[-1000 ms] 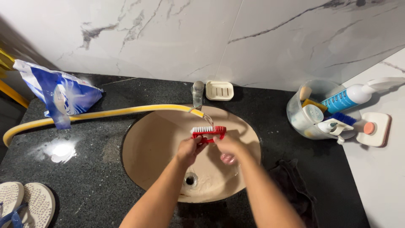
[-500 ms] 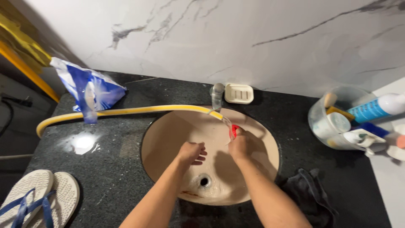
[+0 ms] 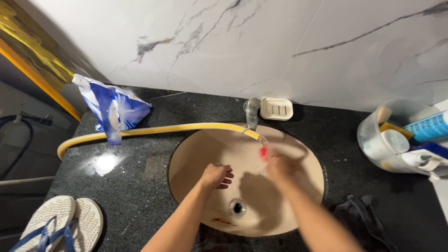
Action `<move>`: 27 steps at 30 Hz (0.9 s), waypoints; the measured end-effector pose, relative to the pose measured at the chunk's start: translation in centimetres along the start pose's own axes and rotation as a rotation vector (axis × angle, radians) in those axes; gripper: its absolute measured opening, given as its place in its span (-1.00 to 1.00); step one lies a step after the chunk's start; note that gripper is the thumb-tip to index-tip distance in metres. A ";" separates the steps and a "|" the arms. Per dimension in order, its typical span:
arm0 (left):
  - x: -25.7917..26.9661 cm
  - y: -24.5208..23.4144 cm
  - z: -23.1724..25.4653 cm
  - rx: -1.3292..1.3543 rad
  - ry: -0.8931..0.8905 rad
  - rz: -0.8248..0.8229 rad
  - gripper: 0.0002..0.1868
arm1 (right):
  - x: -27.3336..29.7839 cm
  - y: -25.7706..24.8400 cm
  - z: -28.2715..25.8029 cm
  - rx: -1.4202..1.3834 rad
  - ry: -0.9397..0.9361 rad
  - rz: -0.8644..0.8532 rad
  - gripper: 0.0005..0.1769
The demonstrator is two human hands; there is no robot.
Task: The person cleans a sink and the surrounding countertop area using a brush and a cloth, then rinses a cloth under a hose in the sink.
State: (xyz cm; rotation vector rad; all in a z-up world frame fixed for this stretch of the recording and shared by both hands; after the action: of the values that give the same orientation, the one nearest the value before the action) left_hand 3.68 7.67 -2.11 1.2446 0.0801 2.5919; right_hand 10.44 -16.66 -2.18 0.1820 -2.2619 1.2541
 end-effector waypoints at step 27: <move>-2.3 3.0 -0.7 -0.043 0.080 0.022 -0.62 | -6.7 10.4 6.6 -1.153 -0.037 -0.329 -0.77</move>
State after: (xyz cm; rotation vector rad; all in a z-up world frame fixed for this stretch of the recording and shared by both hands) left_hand 3.83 4.24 -3.81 1.1333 0.0263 2.6478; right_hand 9.65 -17.17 -16.17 0.1233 -2.4731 -0.3017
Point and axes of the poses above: each hand's wrist, its own x-axis away from the middle knuckle, its own y-axis out of the palm, z = x × y, the point moved 10 cm from there along -x, towards the middle knuckle, and after that the axes turned 13 degrees about -z, right-handed, at the moved point
